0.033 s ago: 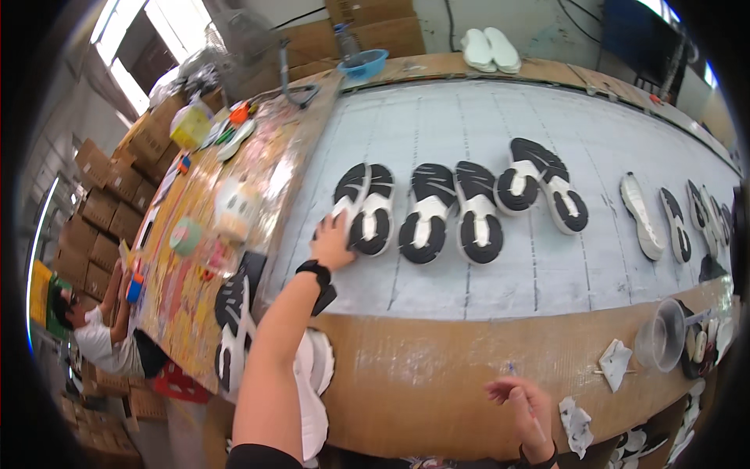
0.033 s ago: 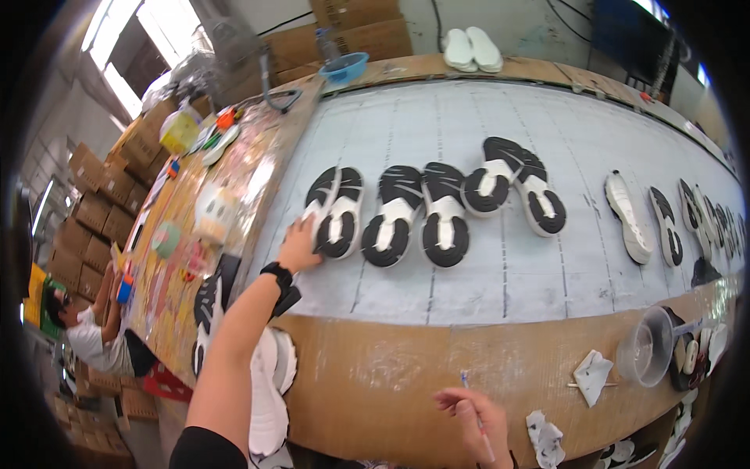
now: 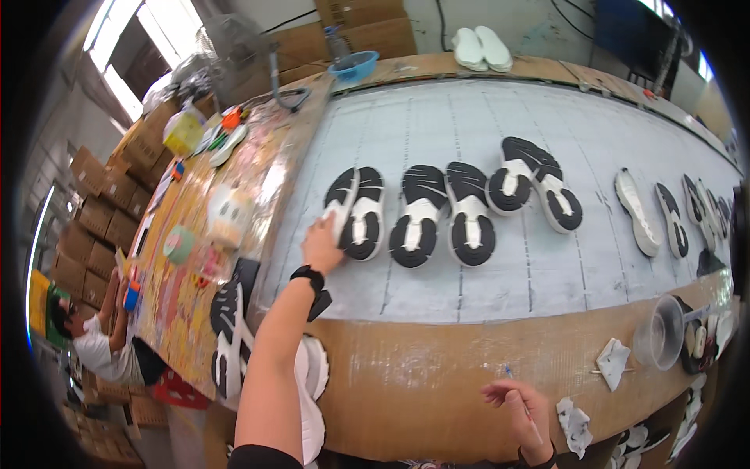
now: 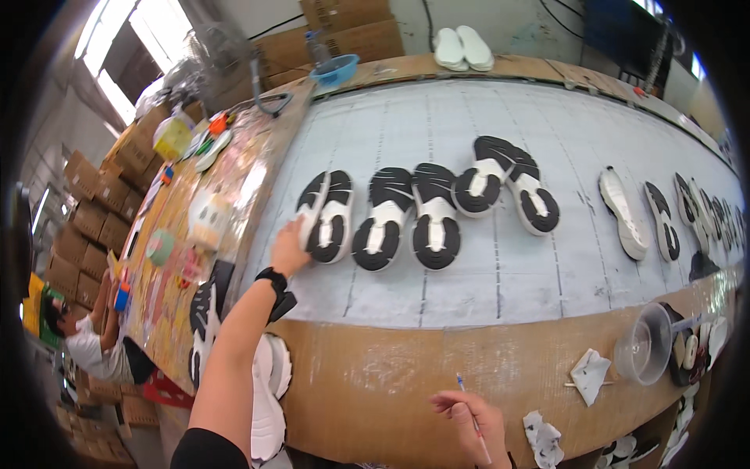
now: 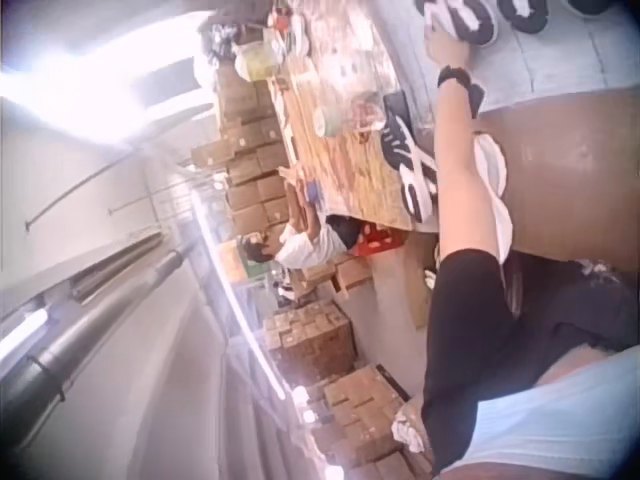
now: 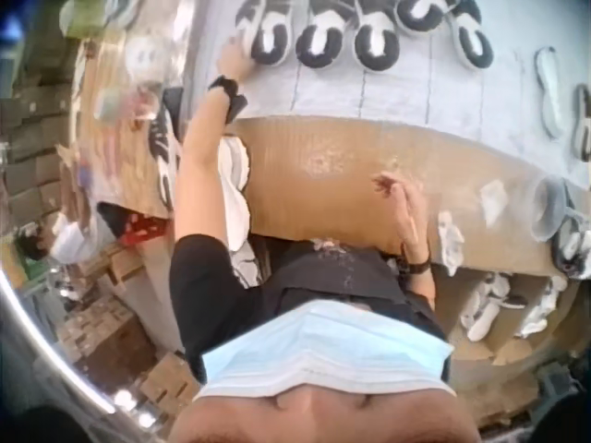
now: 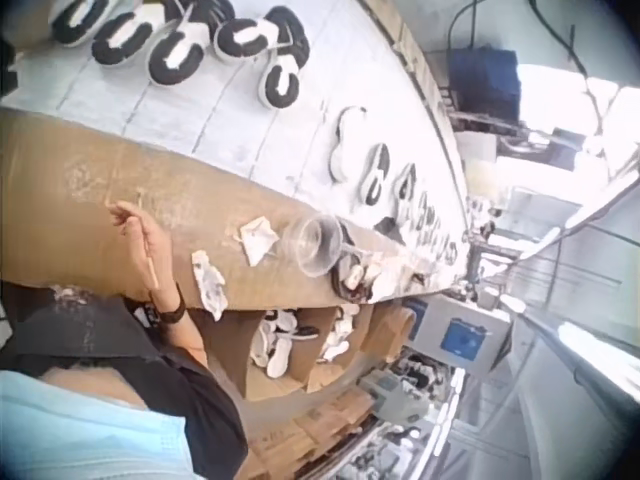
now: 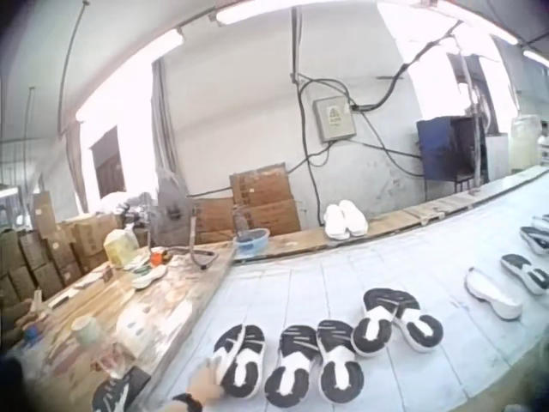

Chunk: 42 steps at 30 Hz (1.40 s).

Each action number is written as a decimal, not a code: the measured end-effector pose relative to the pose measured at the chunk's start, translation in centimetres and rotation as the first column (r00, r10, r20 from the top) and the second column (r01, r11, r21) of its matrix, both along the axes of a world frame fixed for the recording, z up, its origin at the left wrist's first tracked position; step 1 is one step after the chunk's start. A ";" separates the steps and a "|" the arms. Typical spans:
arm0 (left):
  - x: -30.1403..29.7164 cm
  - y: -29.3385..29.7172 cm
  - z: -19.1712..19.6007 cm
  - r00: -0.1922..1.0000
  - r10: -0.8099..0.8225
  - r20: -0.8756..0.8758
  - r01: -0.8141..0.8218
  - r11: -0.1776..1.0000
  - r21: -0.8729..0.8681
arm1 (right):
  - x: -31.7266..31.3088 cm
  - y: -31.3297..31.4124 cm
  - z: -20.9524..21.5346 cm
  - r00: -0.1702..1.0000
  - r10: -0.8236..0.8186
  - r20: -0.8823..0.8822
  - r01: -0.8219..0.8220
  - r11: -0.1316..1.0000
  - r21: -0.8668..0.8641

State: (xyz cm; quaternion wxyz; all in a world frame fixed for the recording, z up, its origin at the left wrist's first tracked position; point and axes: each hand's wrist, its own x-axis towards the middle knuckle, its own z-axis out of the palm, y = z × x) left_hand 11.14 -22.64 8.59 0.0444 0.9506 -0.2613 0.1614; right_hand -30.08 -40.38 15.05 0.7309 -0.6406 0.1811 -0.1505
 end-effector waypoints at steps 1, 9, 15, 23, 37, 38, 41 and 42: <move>1.1 -0.2 -0.2 0.998 -0.021 -0.063 0.014 0.994 -0.106 | -0.3 0.1 -0.1 0.999 -0.018 -0.029 0.018 1.000 0.005; -4.9 -3.8 4.9 0.471 -0.474 -0.744 -0.475 0.575 -0.666 | 0.1 0.3 -0.5 0.987 0.159 -0.037 -0.156 0.984 0.082; -21.0 -4.1 12.8 -0.074 -0.832 -0.549 -0.517 0.503 -0.693 | 0.7 1.8 1.8 0.965 -0.053 0.256 0.004 0.982 0.188; -26.5 -1.7 14.6 0.575 -0.777 -0.257 0.165 0.418 -0.894 | -2.1 3.1 1.6 0.968 0.066 0.242 0.094 0.799 -0.593; -29.3 -1.4 19.0 0.074 -0.917 -0.392 -0.538 0.295 -0.790 | -3.9 2.2 1.6 0.976 0.170 0.139 -0.205 0.933 0.296; -31.0 -0.9 17.9 0.085 -0.878 -0.470 -0.448 0.387 -0.806 | -3.3 2.3 2.2 0.961 0.197 0.192 -0.264 0.858 0.440; -36.0 -0.3 15.3 0.207 -0.815 -0.542 -0.258 0.489 -0.833 | -2.2 2.8 3.4 0.965 0.181 0.191 -0.252 0.841 0.478; -37.2 -0.3 14.2 0.293 -0.814 -0.501 -0.285 0.426 -0.858 | -1.7 3.1 3.3 0.970 0.178 0.166 -0.234 0.866 0.442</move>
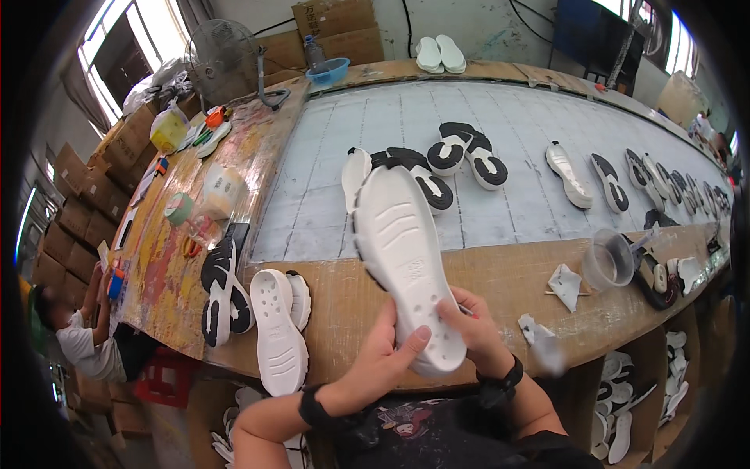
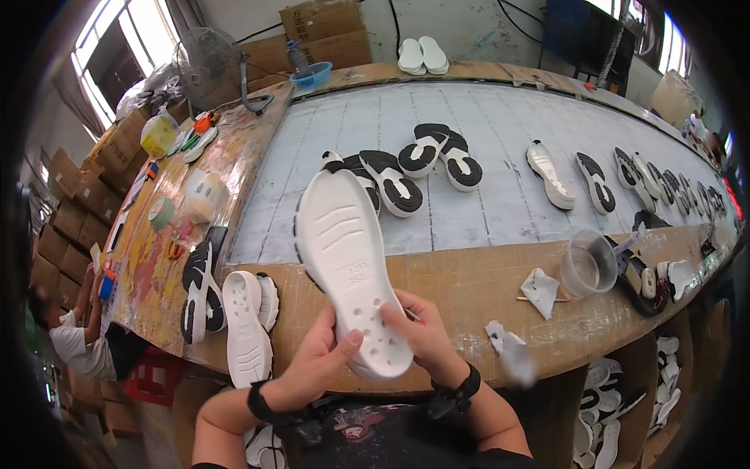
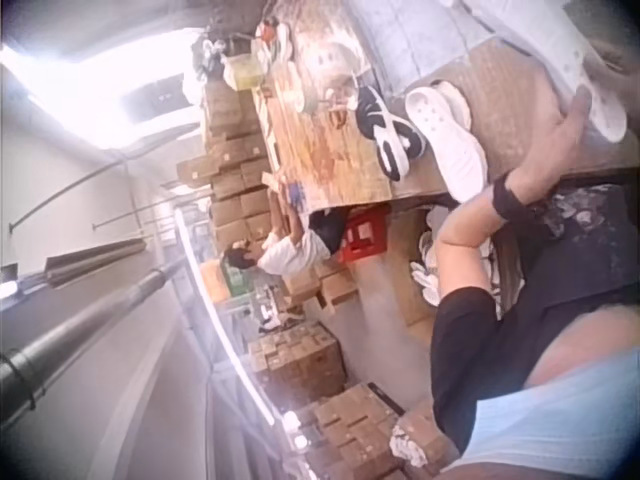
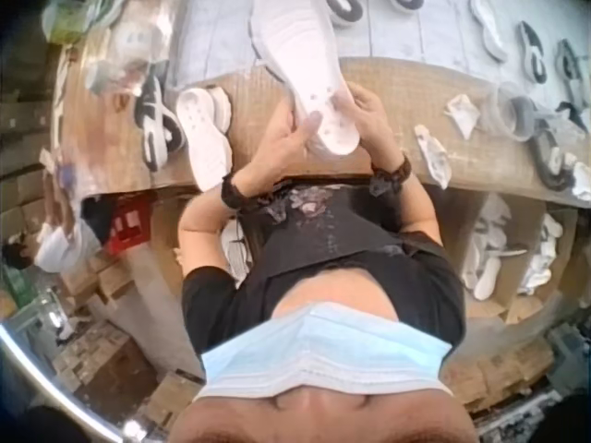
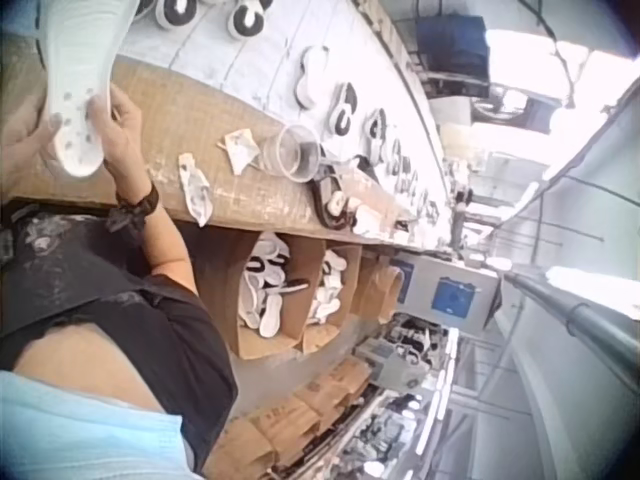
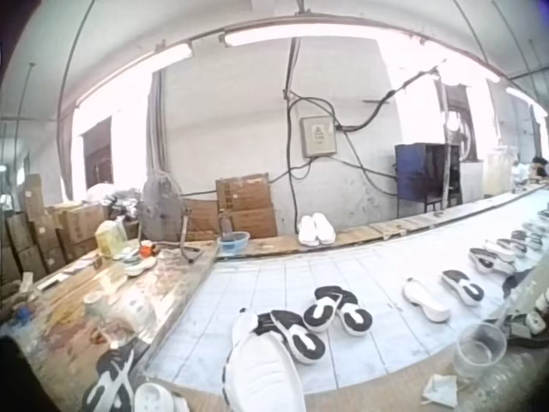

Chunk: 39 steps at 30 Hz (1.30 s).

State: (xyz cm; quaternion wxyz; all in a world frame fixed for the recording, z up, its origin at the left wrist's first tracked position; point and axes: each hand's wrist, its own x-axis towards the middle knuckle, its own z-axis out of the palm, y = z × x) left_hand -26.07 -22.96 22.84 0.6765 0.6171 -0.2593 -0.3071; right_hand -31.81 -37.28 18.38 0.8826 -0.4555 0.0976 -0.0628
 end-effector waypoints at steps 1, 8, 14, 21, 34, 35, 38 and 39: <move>-0.6 -0.1 -0.7 0.997 0.080 0.009 -0.079 0.996 -0.046 | -0.1 0.1 0.0 0.996 -0.004 0.092 0.017 0.990 -0.137; 2.0 1.2 -2.6 0.906 0.026 -0.422 -0.094 0.985 -0.141 | -2.2 1.2 3.0 0.938 0.190 0.292 0.024 0.801 -0.598; 1.9 -0.5 -5.2 0.750 -0.042 -0.660 -0.043 0.993 -0.112 | -3.2 -1.8 1.1 0.986 -0.070 0.149 0.140 0.839 -0.526; 8.4 -0.9 -0.7 0.835 -0.545 -0.077 0.502 0.697 0.512 | -4.5 -5.6 -3.9 0.887 -0.458 -0.059 0.375 0.789 -0.487; 27.9 -5.2 -9.2 0.797 0.287 -0.531 -0.114 0.936 0.334 | -1.8 -4.8 -3.0 0.964 -0.266 -0.023 0.198 0.769 -0.608; 25.2 -5.8 -7.4 0.821 0.213 -0.530 -0.056 0.953 0.297 | -1.8 -4.9 -2.7 0.965 -0.261 -0.006 0.214 0.804 -0.554; 15.0 -5.8 -2.2 0.899 0.037 -0.436 0.063 0.975 0.214 | -1.1 -3.6 -0.9 0.956 -0.282 0.080 0.292 0.884 -0.366; 11.8 -5.0 -1.6 0.958 -0.004 -0.286 0.064 0.977 0.203 | -0.5 -2.2 0.5 0.942 -0.309 0.127 0.333 0.899 -0.285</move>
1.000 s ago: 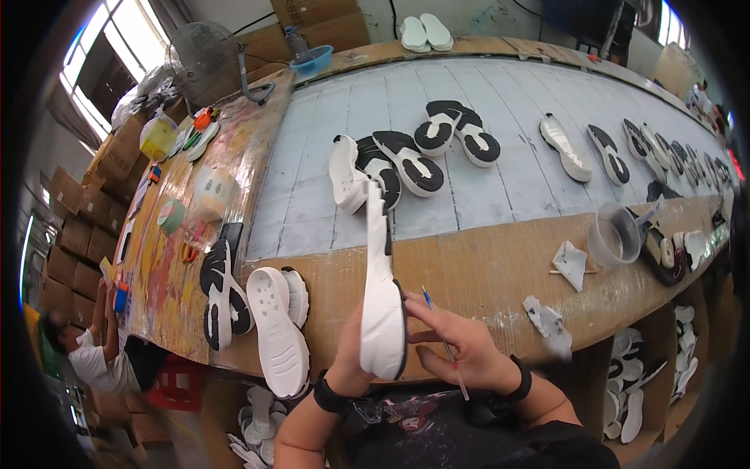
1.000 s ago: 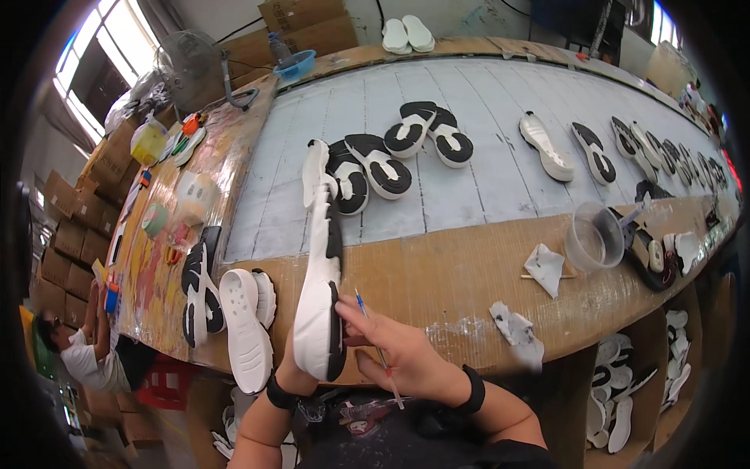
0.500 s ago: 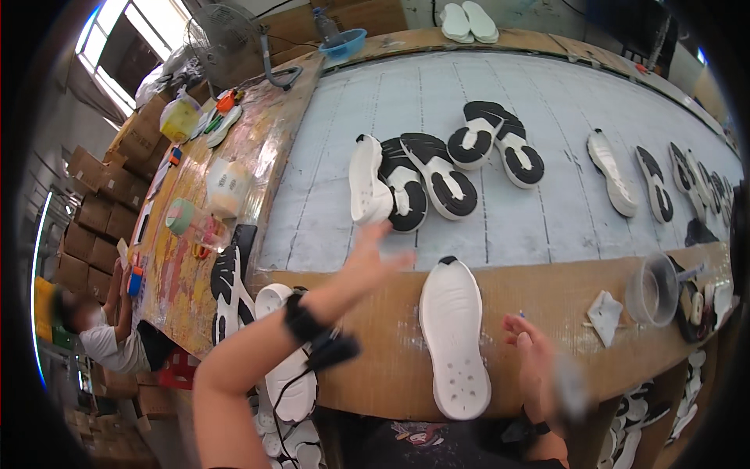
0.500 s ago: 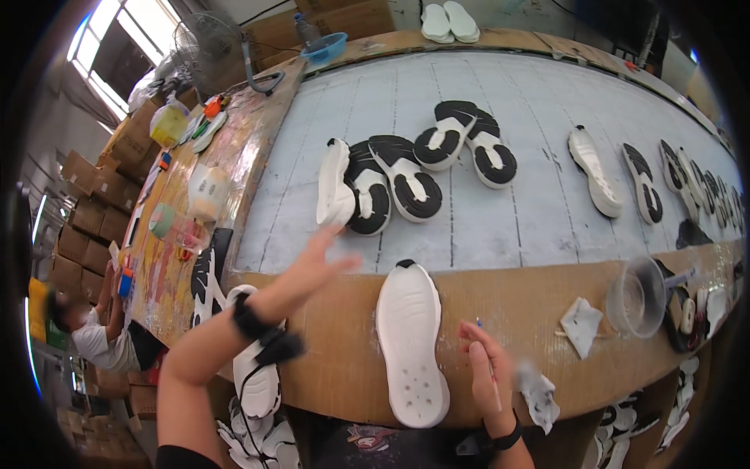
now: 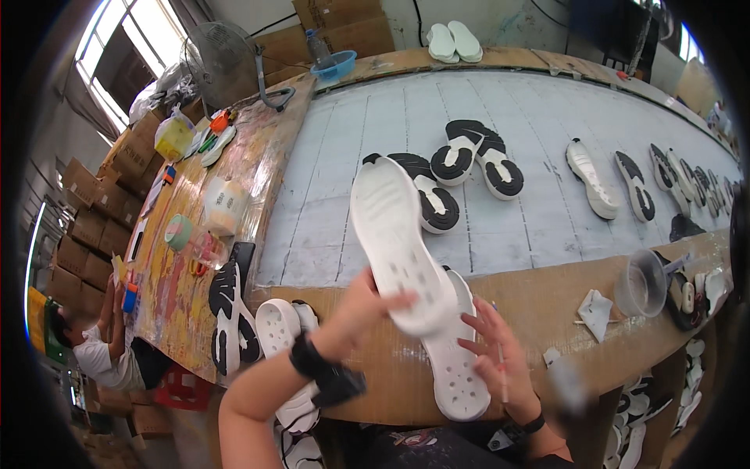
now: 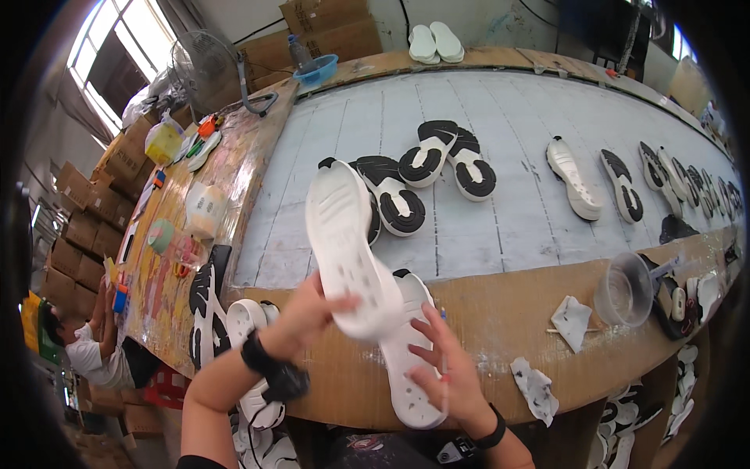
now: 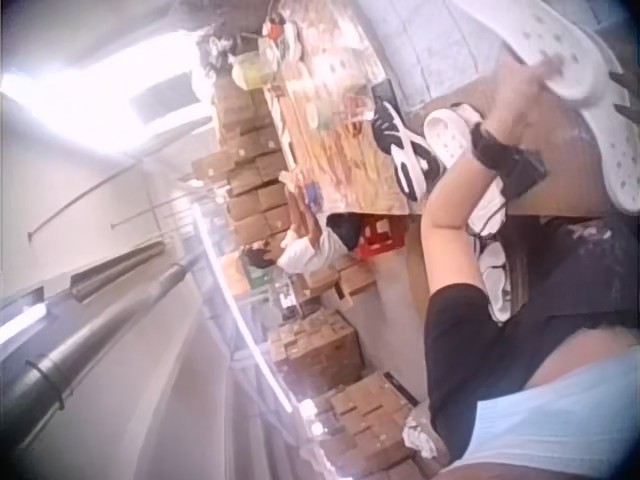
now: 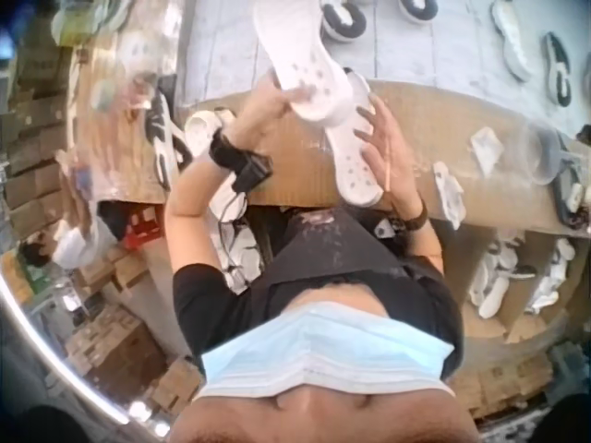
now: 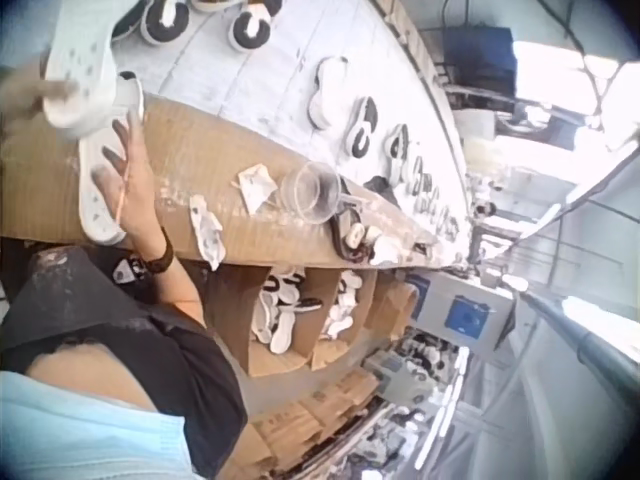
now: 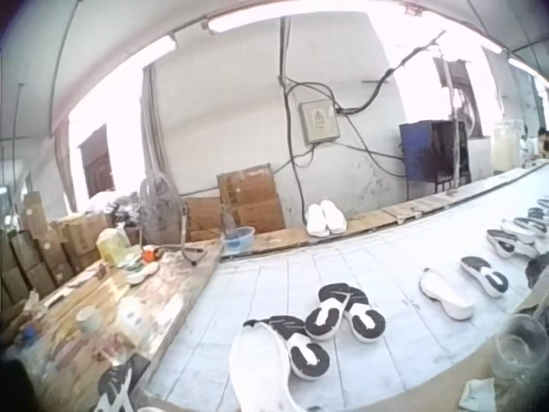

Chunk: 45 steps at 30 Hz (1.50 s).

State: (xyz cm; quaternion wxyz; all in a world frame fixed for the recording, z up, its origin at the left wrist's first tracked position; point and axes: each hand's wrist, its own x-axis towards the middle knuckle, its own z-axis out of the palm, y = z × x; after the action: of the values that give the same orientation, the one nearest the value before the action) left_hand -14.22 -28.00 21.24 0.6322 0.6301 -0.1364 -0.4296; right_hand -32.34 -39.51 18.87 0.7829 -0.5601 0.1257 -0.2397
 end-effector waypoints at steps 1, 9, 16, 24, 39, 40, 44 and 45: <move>-2.6 0.6 0.3 0.987 -0.041 0.157 0.046 0.999 -0.026 | 0.0 1.0 1.0 0.997 -0.031 0.065 0.028 0.998 0.058; -4.8 3.6 5.0 0.803 0.325 0.500 -0.118 0.909 -0.401 | -4.4 2.4 1.1 0.996 -0.026 0.080 0.077 0.659 -0.748; -2.8 4.5 9.9 0.975 0.054 0.216 0.001 0.969 -0.245 | -6.3 2.6 0.0 0.984 0.011 0.178 0.139 0.576 -0.805; -11.9 3.1 6.7 0.911 0.086 0.403 0.060 0.940 -0.336 | -4.5 1.0 2.4 0.941 0.310 0.133 -0.334 0.800 0.498; -9.7 3.9 -1.0 0.906 -0.185 -0.381 0.058 0.945 -0.321 | -4.8 0.3 3.6 0.946 0.297 0.130 -0.245 0.918 -0.312; -10.2 3.1 -0.1 0.900 -0.154 -0.408 0.051 0.967 -0.251 | -4.8 -0.1 3.7 0.972 0.208 0.110 -0.180 0.958 -0.222; -10.3 4.2 -2.0 0.901 -0.433 0.011 0.423 0.885 0.194 | -5.7 -2.0 -0.6 0.995 0.012 -0.097 -0.046 0.934 -0.355; -9.6 4.8 -1.8 0.823 -0.559 0.105 0.486 0.787 0.381 | -6.1 -2.5 -1.0 0.987 0.002 -0.159 -0.076 0.884 -0.462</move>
State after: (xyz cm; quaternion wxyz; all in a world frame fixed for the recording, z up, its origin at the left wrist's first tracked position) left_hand -23.85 -23.22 19.41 0.3518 0.7078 -0.2971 -0.5357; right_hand -38.48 -42.00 17.84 0.6180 -0.7510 0.1133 -0.2030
